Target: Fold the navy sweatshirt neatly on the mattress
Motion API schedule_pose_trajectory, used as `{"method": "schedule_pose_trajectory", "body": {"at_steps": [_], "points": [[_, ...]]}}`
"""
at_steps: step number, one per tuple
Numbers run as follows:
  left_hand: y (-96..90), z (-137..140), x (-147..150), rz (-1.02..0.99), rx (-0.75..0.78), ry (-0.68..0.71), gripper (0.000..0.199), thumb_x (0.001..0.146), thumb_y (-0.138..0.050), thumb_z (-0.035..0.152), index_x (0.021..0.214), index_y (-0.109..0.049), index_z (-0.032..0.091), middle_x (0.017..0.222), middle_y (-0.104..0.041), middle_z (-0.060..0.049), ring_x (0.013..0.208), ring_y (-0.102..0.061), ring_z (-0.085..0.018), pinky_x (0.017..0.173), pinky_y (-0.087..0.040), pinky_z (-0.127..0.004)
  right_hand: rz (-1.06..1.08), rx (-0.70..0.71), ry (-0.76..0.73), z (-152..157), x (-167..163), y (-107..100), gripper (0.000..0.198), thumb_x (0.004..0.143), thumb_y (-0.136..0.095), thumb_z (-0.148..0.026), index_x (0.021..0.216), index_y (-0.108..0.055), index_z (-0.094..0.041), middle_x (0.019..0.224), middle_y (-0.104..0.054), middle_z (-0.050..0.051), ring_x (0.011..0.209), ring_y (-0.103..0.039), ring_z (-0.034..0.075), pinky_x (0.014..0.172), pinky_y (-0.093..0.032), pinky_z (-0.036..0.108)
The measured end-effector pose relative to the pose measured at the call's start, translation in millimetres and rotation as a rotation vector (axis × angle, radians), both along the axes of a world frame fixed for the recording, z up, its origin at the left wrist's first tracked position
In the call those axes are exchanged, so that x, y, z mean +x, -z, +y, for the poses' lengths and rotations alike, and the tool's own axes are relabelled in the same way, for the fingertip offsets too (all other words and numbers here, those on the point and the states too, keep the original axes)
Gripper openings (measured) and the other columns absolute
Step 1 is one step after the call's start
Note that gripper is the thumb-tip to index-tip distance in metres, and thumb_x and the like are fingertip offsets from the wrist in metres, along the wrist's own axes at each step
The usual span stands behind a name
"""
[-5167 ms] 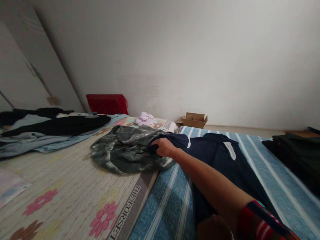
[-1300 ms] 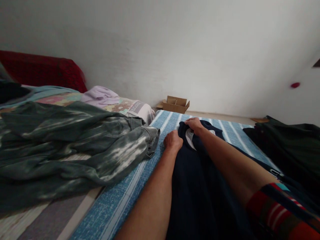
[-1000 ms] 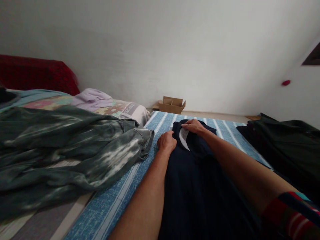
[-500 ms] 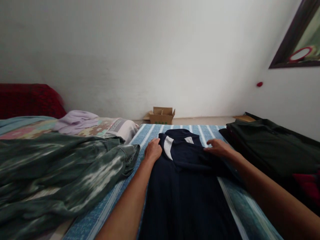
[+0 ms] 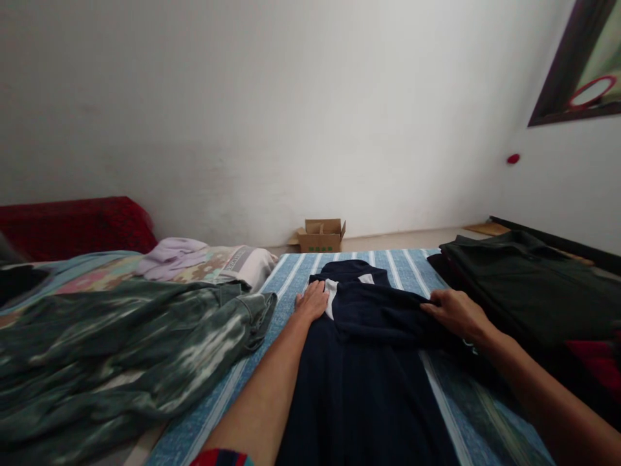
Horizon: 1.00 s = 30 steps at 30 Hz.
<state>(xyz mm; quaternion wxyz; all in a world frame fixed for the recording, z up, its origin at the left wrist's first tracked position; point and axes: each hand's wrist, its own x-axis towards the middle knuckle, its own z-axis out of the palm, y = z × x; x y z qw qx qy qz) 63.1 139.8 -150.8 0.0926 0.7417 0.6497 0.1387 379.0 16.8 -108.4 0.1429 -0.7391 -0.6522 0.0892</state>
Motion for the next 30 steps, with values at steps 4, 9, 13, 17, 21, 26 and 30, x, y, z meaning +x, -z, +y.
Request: {"method": "schedule_pose_trajectory", "body": {"at_steps": [4, 9, 13, 17, 21, 26, 30], "points": [[1.9, -3, 2, 0.058, -0.041, 0.021, 0.038, 0.089, -0.035, 0.035, 0.126, -0.043, 0.028, 0.144, -0.035, -0.007, 0.134, -0.026, -0.023, 0.107, -0.018, -0.05, 0.072, -0.042, 0.027, -5, 2, 6, 0.034, 0.08, -0.049, -0.047, 0.063, -0.063, -0.021, 0.068, -0.064, 0.006, 0.063, -0.059, 0.019, 0.05, -0.032, 0.025], [-2.8, -5, 1, 0.094, -0.066, 0.041, 0.04, 0.089, -0.032, 0.045, 0.125, -0.044, 0.03, 0.143, -0.035, -0.007, 0.133, -0.029, -0.026, 0.103, -0.02, -0.056, 0.158, -0.033, 0.015, -4, 4, 30, 0.04, 0.082, -0.045, -0.049, 0.057, -0.061, -0.022, 0.064, -0.064, 0.007, 0.064, -0.06, 0.021, 0.053, -0.035, 0.027], [-5.8, -2, 0, 0.1, -0.063, 0.054, 0.039, 0.088, -0.032, 0.048, 0.118, -0.049, 0.03, 0.137, -0.042, -0.006, 0.129, -0.033, -0.026, 0.102, -0.024, -0.053, 0.194, -0.045, 0.0, -6, 7, 34, 0.043, 0.083, -0.041, -0.052, 0.057, -0.059, -0.023, 0.064, -0.064, 0.007, 0.063, -0.06, 0.021, 0.054, -0.037, 0.028], [-5.2, 4, -1, 0.085, -0.062, 0.042, 0.037, 0.092, -0.027, 0.042, 0.122, -0.046, 0.031, 0.134, -0.045, -0.004, 0.128, -0.036, -0.021, 0.104, -0.024, -0.047, 0.172, -0.018, -0.008, -12, 7, 9, 0.041, 0.083, -0.041, -0.052, 0.06, -0.061, -0.024, 0.063, -0.064, 0.006, 0.06, -0.059, 0.02, 0.054, -0.037, 0.028], [0.0, 6, -1, 0.086, -0.028, 0.019, 0.038, 0.093, -0.024, 0.038, 0.122, -0.046, 0.028, 0.137, -0.042, -0.005, 0.129, -0.032, -0.021, 0.105, -0.023, -0.048, 0.068, 0.027, 0.048, -17, 3, -8, 0.038, 0.082, -0.043, -0.054, 0.068, -0.064, -0.025, 0.069, -0.065, 0.007, 0.066, -0.061, 0.022, 0.055, -0.037, 0.029], [2.4, 5, -3, 0.104, 0.003, 0.002, 0.038, 0.094, -0.024, 0.037, 0.122, -0.047, 0.026, 0.136, -0.043, -0.006, 0.128, -0.034, -0.022, 0.105, -0.023, -0.048, 0.071, -0.087, 0.066, -15, 7, 16, 0.038, 0.085, -0.04, -0.047, 0.08, -0.068, -0.022, 0.082, -0.067, 0.01, 0.08, -0.062, 0.027, 0.059, -0.04, 0.031], [2.8, 8, -8, 0.116, -0.002, 0.019, 0.039, 0.094, -0.022, 0.032, 0.124, -0.046, 0.024, 0.138, -0.043, -0.006, 0.129, -0.035, -0.019, 0.107, -0.024, -0.041, 0.29, -0.108, -0.04, -14, 23, 25, 0.052, 0.081, -0.041, -0.06, 0.089, -0.07, -0.017, 0.083, -0.068, 0.01, 0.08, -0.063, 0.026, 0.066, -0.044, 0.031]]}}
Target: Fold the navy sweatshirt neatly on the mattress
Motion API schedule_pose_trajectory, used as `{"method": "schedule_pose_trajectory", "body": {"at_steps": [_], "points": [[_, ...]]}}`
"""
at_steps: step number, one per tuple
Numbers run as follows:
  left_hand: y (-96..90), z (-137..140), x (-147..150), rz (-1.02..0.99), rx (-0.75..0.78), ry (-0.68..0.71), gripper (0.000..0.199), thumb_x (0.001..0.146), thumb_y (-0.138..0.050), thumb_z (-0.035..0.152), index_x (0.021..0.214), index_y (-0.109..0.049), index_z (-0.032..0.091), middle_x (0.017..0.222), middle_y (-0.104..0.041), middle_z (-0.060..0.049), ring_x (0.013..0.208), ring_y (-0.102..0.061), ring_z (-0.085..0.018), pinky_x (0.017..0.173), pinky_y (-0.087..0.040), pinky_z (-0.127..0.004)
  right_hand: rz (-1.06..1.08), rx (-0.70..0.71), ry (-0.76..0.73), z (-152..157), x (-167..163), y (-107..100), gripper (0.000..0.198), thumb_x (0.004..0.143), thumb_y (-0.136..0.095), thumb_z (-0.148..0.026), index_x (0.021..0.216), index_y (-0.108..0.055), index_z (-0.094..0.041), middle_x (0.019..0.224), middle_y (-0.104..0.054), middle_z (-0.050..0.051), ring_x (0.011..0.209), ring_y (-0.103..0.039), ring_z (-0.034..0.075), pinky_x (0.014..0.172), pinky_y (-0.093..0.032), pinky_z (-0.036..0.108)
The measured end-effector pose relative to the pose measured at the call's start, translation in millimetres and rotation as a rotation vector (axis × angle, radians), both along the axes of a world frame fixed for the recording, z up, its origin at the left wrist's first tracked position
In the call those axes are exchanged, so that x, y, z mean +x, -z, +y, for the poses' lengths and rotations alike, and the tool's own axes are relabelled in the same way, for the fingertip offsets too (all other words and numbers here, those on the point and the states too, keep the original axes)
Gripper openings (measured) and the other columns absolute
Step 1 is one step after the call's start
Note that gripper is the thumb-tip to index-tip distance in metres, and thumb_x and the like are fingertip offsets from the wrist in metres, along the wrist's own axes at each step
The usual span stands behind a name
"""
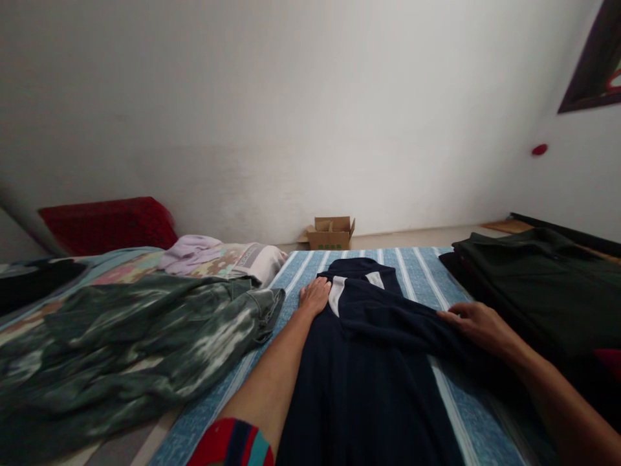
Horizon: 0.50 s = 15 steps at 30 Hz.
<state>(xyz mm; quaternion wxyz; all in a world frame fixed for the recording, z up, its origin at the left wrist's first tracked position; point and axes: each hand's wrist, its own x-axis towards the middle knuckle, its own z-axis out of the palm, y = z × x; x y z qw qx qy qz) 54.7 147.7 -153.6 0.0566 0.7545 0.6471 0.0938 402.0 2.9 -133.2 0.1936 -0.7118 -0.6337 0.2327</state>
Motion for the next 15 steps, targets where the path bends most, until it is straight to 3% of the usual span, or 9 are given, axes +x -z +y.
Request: {"method": "schedule_pose_trajectory", "body": {"at_steps": [4, 8, 15], "points": [[5.1, 1, -4, 0.028, -0.032, 0.008, 0.041, 0.094, -0.023, 0.034, 0.13, -0.039, 0.024, 0.144, -0.036, -0.006, 0.133, -0.029, -0.019, 0.109, -0.02, -0.043, 0.152, -0.053, -0.124, -2, 13, -3, 0.057, 0.072, -0.051, -0.065, 0.091, -0.069, -0.015, 0.086, -0.068, 0.009, 0.08, -0.062, 0.024, 0.068, -0.046, 0.028], [7.2, -1, -2, 0.061, -0.058, 0.015, 0.044, 0.094, -0.023, 0.035, 0.135, -0.034, 0.023, 0.148, -0.029, -0.006, 0.136, -0.022, -0.023, 0.108, -0.014, -0.052, 0.089, -0.135, -0.158, -3, 16, -2, 0.046, 0.07, -0.055, -0.06, 0.069, -0.066, -0.015, 0.064, -0.063, 0.006, 0.06, -0.058, 0.019, 0.053, -0.041, 0.027], [-15.1, -13, 5, 0.092, -0.014, 0.048, 0.036, 0.092, -0.029, 0.028, 0.123, -0.045, 0.018, 0.141, -0.038, -0.01, 0.134, -0.026, -0.024, 0.107, -0.019, -0.048, -0.069, -0.038, -0.086, -3, 16, -13, 0.033, 0.076, -0.052, -0.048, 0.063, -0.061, -0.018, 0.062, -0.061, 0.004, 0.06, -0.058, 0.017, 0.055, -0.039, 0.026]]}}
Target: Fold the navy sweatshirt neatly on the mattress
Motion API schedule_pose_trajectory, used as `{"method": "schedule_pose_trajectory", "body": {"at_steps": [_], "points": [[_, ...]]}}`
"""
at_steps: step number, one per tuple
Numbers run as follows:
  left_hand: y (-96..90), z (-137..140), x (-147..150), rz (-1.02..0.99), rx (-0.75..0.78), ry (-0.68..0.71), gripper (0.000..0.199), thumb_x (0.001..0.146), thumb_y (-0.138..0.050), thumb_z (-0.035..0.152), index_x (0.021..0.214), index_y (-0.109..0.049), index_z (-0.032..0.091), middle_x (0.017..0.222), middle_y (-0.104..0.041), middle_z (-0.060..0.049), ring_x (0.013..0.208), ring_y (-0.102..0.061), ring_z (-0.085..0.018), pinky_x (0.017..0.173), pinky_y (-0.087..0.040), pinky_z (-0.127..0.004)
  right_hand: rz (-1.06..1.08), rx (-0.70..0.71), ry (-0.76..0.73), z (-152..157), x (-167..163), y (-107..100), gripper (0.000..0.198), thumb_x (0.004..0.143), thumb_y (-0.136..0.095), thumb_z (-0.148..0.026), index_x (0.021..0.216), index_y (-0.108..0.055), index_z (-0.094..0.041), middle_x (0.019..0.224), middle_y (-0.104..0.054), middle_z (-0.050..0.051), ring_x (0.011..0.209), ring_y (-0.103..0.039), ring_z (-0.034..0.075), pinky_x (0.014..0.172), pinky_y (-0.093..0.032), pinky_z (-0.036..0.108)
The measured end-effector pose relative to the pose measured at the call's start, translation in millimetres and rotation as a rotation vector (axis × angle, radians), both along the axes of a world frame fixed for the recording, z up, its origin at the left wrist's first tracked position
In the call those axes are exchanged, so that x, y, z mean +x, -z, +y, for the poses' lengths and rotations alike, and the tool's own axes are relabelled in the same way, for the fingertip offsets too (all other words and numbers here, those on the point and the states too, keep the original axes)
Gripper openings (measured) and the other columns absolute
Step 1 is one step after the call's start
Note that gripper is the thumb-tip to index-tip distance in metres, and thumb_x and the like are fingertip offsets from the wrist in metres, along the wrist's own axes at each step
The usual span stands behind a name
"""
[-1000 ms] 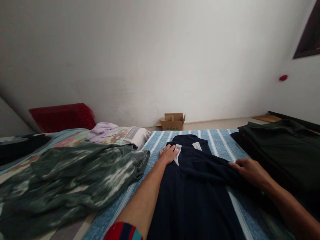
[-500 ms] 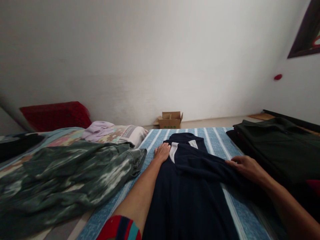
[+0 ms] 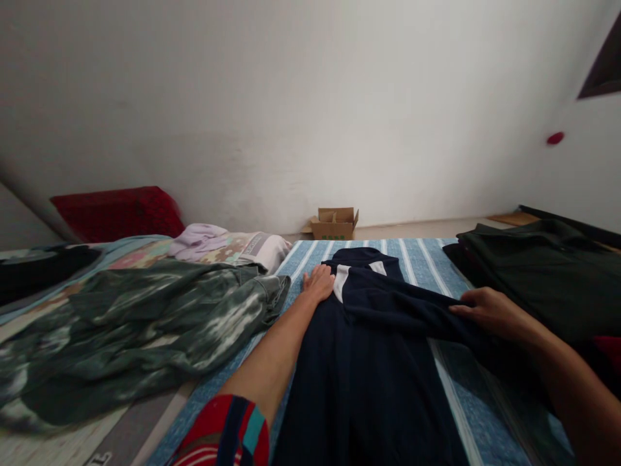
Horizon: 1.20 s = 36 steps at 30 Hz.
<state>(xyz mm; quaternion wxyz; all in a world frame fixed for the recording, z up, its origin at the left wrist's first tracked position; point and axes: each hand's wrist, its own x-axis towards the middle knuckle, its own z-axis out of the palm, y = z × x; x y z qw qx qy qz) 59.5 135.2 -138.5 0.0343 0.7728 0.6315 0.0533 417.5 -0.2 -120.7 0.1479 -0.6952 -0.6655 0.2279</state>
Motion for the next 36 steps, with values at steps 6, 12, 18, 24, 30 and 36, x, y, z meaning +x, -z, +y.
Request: {"method": "schedule_pose_trajectory", "body": {"at_steps": [6, 12, 18, 24, 30, 36], "points": [[-3.3, -41, 5, 0.008, -0.024, 0.164, 0.033, 0.091, -0.031, 0.028, 0.119, -0.048, 0.019, 0.135, -0.046, -0.008, 0.128, -0.036, -0.017, 0.106, -0.026, -0.032, -0.16, 0.008, 0.094, -8, -7, -15, 0.031, 0.081, -0.049, -0.046, 0.077, -0.067, -0.021, 0.073, -0.065, 0.006, 0.07, -0.062, 0.021, 0.059, -0.04, 0.028], [9.0, -80, 14, 0.016, -0.046, 0.123, 0.044, 0.094, -0.026, 0.041, 0.131, -0.036, 0.02, 0.145, -0.032, -0.009, 0.135, -0.024, -0.023, 0.106, -0.021, -0.048, -0.456, 0.221, 0.177, -37, -57, -22, 0.034, 0.086, -0.046, -0.041, 0.101, -0.064, -0.018, 0.099, -0.063, 0.013, 0.086, -0.061, 0.027, 0.066, -0.042, 0.033], [-12.2, -101, 18, 0.022, -0.043, 0.173, 0.035, 0.095, -0.026, 0.034, 0.115, -0.051, 0.02, 0.132, -0.048, -0.008, 0.129, -0.034, -0.022, 0.104, -0.026, -0.044, -0.206, 0.455, -0.246, -90, -123, -30, 0.02, 0.088, -0.047, -0.031, 0.095, -0.064, -0.021, 0.096, -0.063, 0.005, 0.089, -0.059, 0.018, 0.076, -0.043, 0.027], [-21.4, -169, 6, 0.019, -0.057, 0.163, 0.043, 0.095, -0.021, 0.032, 0.129, -0.041, 0.014, 0.142, -0.038, -0.012, 0.134, -0.028, -0.022, 0.106, -0.025, -0.04, -0.041, 0.492, -0.507, -163, -163, -30, 0.016, 0.089, -0.047, -0.023, 0.088, -0.062, -0.019, 0.087, -0.062, 0.005, 0.084, -0.057, 0.017, 0.077, -0.042, 0.028], [1.7, -221, -3, 0.01, -0.049, 0.139, 0.056, 0.093, -0.021, 0.045, 0.139, -0.031, 0.014, 0.149, -0.025, -0.011, 0.138, -0.018, -0.023, 0.109, -0.018, -0.044, 0.054, 0.504, -0.659, -217, -200, -14, 0.009, 0.086, -0.05, -0.018, 0.083, -0.058, -0.019, 0.086, -0.061, 0.004, 0.087, -0.055, 0.017, 0.08, -0.04, 0.031], [9.5, -228, -6, 0.022, -0.052, 0.152, 0.059, 0.092, -0.02, 0.048, 0.14, -0.029, 0.015, 0.15, -0.02, -0.012, 0.138, -0.015, -0.024, 0.11, -0.016, -0.045, -0.042, 0.499, -0.612, -234, -220, 4, 0.006, 0.079, -0.058, -0.013, 0.078, -0.055, -0.019, 0.084, -0.06, 0.002, 0.083, -0.054, 0.018, 0.079, -0.039, 0.032]]}}
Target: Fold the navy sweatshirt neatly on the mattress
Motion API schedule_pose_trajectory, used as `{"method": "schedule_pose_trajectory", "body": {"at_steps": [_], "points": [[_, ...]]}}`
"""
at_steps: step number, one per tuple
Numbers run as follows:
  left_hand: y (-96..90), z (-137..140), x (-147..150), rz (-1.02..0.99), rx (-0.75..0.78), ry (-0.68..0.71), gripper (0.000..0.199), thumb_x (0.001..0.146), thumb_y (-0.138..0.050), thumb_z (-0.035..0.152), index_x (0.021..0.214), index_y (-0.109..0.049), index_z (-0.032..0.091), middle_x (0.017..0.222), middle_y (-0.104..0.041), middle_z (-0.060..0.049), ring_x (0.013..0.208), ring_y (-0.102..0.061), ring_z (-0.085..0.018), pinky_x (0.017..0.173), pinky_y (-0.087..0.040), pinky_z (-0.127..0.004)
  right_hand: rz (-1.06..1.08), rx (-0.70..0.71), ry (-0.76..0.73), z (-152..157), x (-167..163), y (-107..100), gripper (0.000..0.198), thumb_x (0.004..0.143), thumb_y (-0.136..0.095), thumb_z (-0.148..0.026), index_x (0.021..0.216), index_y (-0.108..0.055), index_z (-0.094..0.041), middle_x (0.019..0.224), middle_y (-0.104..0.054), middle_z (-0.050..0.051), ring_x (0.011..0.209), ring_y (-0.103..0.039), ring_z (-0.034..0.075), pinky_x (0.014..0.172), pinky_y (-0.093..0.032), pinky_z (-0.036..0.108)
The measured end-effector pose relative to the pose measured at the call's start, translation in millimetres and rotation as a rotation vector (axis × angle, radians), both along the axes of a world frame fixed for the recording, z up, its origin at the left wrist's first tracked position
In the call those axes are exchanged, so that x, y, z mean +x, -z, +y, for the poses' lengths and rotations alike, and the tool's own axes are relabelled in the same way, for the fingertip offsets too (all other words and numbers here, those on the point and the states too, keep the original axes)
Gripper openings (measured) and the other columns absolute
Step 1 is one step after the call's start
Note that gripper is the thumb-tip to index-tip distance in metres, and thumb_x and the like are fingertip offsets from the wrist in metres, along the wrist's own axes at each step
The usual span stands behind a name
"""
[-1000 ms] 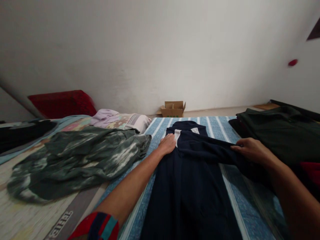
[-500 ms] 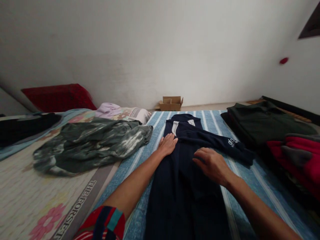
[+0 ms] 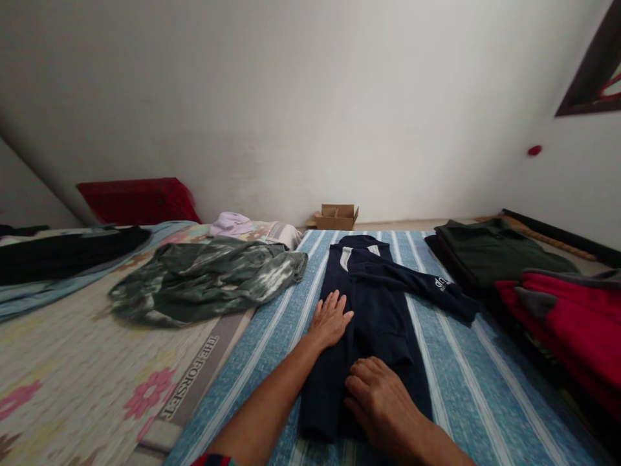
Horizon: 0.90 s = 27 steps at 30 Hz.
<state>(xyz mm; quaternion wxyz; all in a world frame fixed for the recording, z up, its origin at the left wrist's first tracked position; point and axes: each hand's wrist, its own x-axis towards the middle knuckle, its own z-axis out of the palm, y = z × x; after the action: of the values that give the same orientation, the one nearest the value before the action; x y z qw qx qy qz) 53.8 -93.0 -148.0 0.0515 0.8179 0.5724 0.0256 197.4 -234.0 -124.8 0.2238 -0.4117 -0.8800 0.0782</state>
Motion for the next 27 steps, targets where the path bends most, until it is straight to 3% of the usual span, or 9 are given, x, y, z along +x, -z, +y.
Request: {"method": "schedule_pose_trajectory", "body": {"at_steps": [6, 11, 16, 22, 27], "points": [[-16.2, -25, 2, -0.028, -0.079, 0.012, 0.058, 0.092, -0.019, 0.048, 0.14, -0.029, 0.018, 0.15, -0.021, -0.011, 0.138, -0.015, -0.023, 0.109, -0.018, -0.046, -0.008, 0.023, 0.001, -12, -4, 0, 0.009, 0.077, -0.06, -0.013, 0.078, -0.054, -0.019, 0.082, -0.061, 0.001, 0.078, -0.053, 0.018, 0.075, -0.037, 0.031], [-12.8, -45, 7, -0.032, -0.087, 0.019, 0.058, 0.092, -0.019, 0.048, 0.141, -0.028, 0.018, 0.15, -0.02, -0.011, 0.139, -0.014, -0.024, 0.109, -0.017, -0.048, -0.021, 0.053, -0.005, -16, -8, 7, 0.01, 0.075, -0.062, -0.013, 0.076, -0.055, -0.019, 0.079, -0.061, 0.001, 0.076, -0.053, 0.018, 0.071, -0.036, 0.03], [-9.2, -48, 10, -0.019, -0.055, 0.011, 0.059, 0.091, -0.021, 0.047, 0.142, -0.028, 0.017, 0.151, -0.02, -0.01, 0.139, -0.013, -0.025, 0.11, -0.015, -0.048, -0.005, 0.084, -0.009, -21, -11, 16, 0.01, 0.076, -0.061, -0.012, 0.077, -0.054, -0.02, 0.078, -0.06, 0.0, 0.076, -0.052, 0.018, 0.071, -0.035, 0.03], [-30.2, -47, 4, -0.077, -0.187, 0.059, 0.058, 0.092, -0.017, 0.046, 0.139, -0.03, 0.016, 0.149, -0.024, -0.012, 0.138, -0.019, -0.022, 0.109, -0.019, -0.043, 0.045, 0.112, -0.025, -30, -6, 11, 0.013, 0.077, -0.056, -0.007, 0.076, -0.053, -0.019, 0.077, -0.058, 0.001, 0.075, -0.05, 0.016, 0.071, -0.035, 0.029], [-34.9, -59, -6, -0.078, -0.143, 0.092, 0.051, 0.093, -0.021, 0.04, 0.134, -0.037, 0.015, 0.147, -0.029, -0.012, 0.137, -0.022, -0.02, 0.108, -0.021, -0.038, 0.128, 0.148, -0.025, -36, -3, 5, 0.014, 0.084, -0.046, -0.007, 0.079, -0.053, -0.018, 0.078, -0.057, 0.003, 0.076, -0.049, 0.016, 0.071, -0.036, 0.029]]}}
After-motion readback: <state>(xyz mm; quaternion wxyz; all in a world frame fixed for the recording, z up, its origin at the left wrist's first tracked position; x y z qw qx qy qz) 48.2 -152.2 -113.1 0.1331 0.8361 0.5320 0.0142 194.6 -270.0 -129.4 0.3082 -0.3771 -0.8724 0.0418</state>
